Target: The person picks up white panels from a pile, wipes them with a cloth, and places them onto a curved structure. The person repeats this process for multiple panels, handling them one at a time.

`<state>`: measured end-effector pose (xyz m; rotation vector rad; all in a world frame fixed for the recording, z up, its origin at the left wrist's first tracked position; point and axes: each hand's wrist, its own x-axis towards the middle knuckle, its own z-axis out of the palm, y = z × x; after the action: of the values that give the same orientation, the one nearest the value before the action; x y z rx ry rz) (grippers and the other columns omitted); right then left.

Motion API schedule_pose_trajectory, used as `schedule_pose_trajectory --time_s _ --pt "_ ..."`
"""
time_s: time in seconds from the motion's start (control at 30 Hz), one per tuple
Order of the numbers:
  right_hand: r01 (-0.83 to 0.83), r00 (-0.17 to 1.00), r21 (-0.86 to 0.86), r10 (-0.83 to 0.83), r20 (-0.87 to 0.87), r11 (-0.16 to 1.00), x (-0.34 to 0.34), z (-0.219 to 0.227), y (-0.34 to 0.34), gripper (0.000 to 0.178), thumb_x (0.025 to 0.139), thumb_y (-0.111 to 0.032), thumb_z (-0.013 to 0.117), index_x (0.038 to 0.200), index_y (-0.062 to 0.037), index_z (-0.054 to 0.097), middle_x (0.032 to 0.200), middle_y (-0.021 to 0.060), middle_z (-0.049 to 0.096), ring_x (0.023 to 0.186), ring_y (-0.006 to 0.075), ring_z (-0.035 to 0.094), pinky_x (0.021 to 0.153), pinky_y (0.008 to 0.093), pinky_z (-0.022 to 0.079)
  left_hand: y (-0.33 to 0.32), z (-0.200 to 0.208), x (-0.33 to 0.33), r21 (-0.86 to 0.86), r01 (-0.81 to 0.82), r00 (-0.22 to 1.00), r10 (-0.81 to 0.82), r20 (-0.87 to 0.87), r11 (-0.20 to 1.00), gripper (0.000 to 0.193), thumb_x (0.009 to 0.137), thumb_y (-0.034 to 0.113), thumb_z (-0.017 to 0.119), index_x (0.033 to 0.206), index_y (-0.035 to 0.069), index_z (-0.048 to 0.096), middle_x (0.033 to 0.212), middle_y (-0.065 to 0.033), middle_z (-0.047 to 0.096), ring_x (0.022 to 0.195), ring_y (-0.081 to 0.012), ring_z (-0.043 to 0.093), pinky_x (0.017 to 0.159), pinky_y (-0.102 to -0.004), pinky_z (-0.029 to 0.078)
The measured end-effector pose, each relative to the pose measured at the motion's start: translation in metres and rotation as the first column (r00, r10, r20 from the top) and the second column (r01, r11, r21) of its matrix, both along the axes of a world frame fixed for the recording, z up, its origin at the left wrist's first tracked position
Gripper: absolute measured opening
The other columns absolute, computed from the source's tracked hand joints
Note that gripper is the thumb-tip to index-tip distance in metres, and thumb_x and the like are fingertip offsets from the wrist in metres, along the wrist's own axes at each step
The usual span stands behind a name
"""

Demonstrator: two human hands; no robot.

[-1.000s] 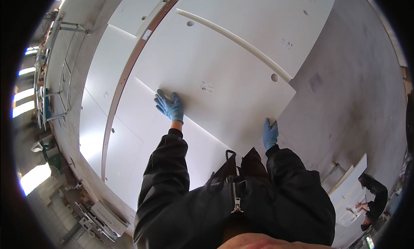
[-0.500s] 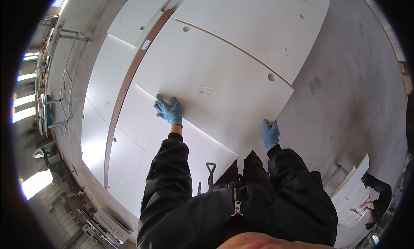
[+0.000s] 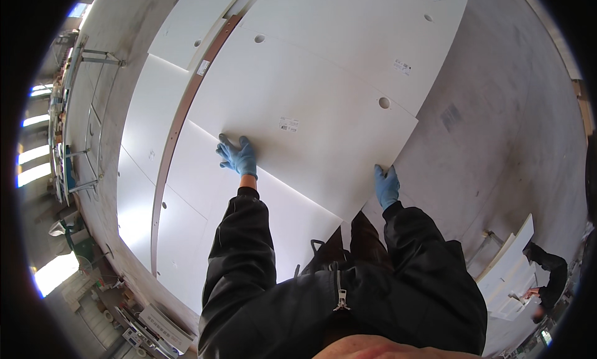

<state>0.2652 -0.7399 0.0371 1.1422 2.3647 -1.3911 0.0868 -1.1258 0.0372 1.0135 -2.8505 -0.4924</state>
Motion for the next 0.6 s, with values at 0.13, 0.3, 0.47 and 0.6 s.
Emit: schedule_pose_trajectory --time_s 0.13,0.3,0.47,0.6 --pt "0.019 0.997 -0.028 -0.022 -0.073 0.999 0.002 -0.001 0.000 0.046 0.093 -0.039 0.061 0.118 0.0002 0.060 0.108 0.0206 0.069 0.102 0.0344 0.066 0.086 0.0412 0.050 -0.003 -0.003 0.001 -0.027 0.015 1.000 -0.016 -0.016 1.000 0.082 0.090 0.051 0.053 0.158 0.018 0.021 0.162 -0.0119 0.026 0.152 -0.0301 0.014 0.116 -0.0637 0.006" --pt "0.032 0.995 -0.069 -0.038 -0.090 0.997 0.000 -0.013 0.005 0.049 0.093 -0.037 0.061 0.128 -0.0039 0.052 0.113 0.0208 0.068 0.105 0.0363 0.065 0.090 0.0422 0.050 -0.011 -0.009 -0.002 -0.035 0.019 1.000 -0.018 0.025 0.999 0.083 0.089 0.055 0.054 0.157 0.019 0.024 0.161 -0.0153 0.026 0.152 -0.0307 0.015 0.115 -0.0656 0.009" --pt "0.163 0.952 -0.075 -0.177 -0.248 0.984 -0.013 -0.025 0.008 0.045 0.094 -0.036 0.060 0.127 -0.0065 0.050 0.109 0.0194 0.069 0.102 0.0386 0.066 0.088 0.0447 0.051 -0.014 -0.011 -0.003 0.032 0.040 0.998 -0.038 -0.047 0.999 0.082 0.088 0.049 0.060 0.156 0.018 0.027 0.160 -0.0152 0.029 0.152 -0.0296 0.014 0.117 -0.0608 0.002" --pt "0.156 0.967 -0.062 -0.165 -0.196 0.986 -0.017 -0.024 0.007 0.042 0.094 -0.036 0.061 0.120 -0.0047 0.052 0.105 0.0185 0.069 0.098 0.0382 0.067 0.085 0.0453 0.051 -0.011 -0.009 -0.004 0.047 -0.014 0.995 0.018 -0.095 0.999 0.077 0.086 0.044 0.064 0.152 0.019 0.035 0.155 -0.0142 0.037 0.147 -0.0305 0.027 0.117 -0.0594 0.002"
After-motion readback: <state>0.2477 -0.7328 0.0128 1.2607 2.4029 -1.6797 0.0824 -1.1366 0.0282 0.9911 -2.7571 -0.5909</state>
